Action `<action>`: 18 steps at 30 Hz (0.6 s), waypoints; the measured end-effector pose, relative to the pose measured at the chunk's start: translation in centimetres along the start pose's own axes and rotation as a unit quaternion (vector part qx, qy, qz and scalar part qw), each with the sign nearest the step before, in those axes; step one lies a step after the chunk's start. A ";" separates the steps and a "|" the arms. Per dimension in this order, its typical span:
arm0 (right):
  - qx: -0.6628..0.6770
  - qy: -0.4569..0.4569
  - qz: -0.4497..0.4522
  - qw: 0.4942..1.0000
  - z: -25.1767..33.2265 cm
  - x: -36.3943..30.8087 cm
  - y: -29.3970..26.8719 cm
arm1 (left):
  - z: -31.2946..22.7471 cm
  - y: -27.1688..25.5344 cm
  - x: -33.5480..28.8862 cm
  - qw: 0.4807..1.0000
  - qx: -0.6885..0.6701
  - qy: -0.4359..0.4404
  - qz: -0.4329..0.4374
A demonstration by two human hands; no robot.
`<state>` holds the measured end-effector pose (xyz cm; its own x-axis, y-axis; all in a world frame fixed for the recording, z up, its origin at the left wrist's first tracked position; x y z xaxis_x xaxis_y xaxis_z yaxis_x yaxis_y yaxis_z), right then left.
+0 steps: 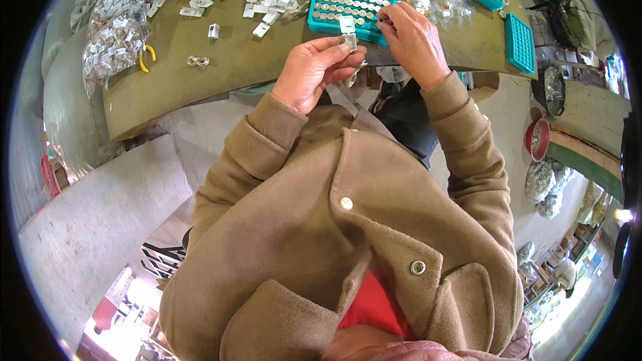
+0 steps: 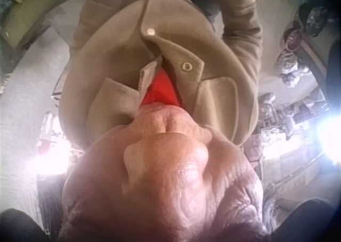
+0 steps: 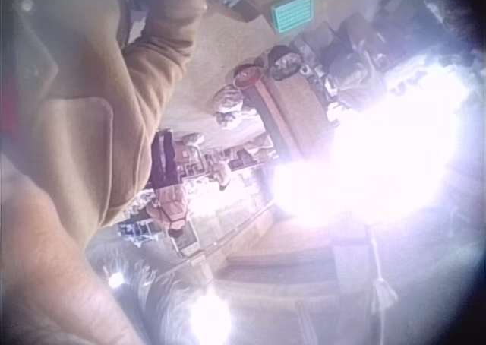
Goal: The person repeatedly picks small white plastic housings and metal contacts from a table, inserts the contacts into the housings, and places the assembled units into a teal tray. The person handles items one at a time and continues the cycle throughout the clip.
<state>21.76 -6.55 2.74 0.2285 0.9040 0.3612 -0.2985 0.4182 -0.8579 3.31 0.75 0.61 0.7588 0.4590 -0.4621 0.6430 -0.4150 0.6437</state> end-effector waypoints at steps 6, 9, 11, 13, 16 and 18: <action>0.145 -0.008 0.000 0.989 2.7 -0.7 -1.1 | -0.2 -0.1 -0.1 1.000 -0.002 0.010 0.000; 0.120 -0.040 -0.006 0.992 4.0 -1.1 -0.7 | -0.2 -0.1 -0.2 1.000 0.008 0.019 0.005; 0.096 -0.065 -0.024 0.993 4.4 -1.1 -0.4 | -0.2 -0.1 -0.3 0.999 0.026 0.021 -0.005; 0.067 -0.076 -0.041 0.994 4.6 -1.2 -0.2 | -0.4 0.0 -0.6 0.998 0.050 0.037 0.000; 0.131 -0.029 -0.026 0.991 4.7 -1.5 0.0 | -0.6 -0.2 -1.0 0.997 0.073 0.032 -0.001; 0.145 -0.012 -0.008 0.989 4.8 -1.7 0.1 | -0.7 -0.4 -1.2 0.997 0.069 0.023 -0.002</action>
<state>16.87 -7.63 3.78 0.2143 0.8975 0.3855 -0.5496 0.4370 -0.7120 2.10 0.92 1.33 0.7531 0.4947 -0.4338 0.6561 -0.5155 0.5512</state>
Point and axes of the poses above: each hand's wrist, its own x-axis towards the middle knuckle, its own y-axis out of the palm, z = x × y, the point moved 2 cm from there along x, towards the middle knuckle, and after that the axes turned 8 degrees about -x, right-handed, at the moved point
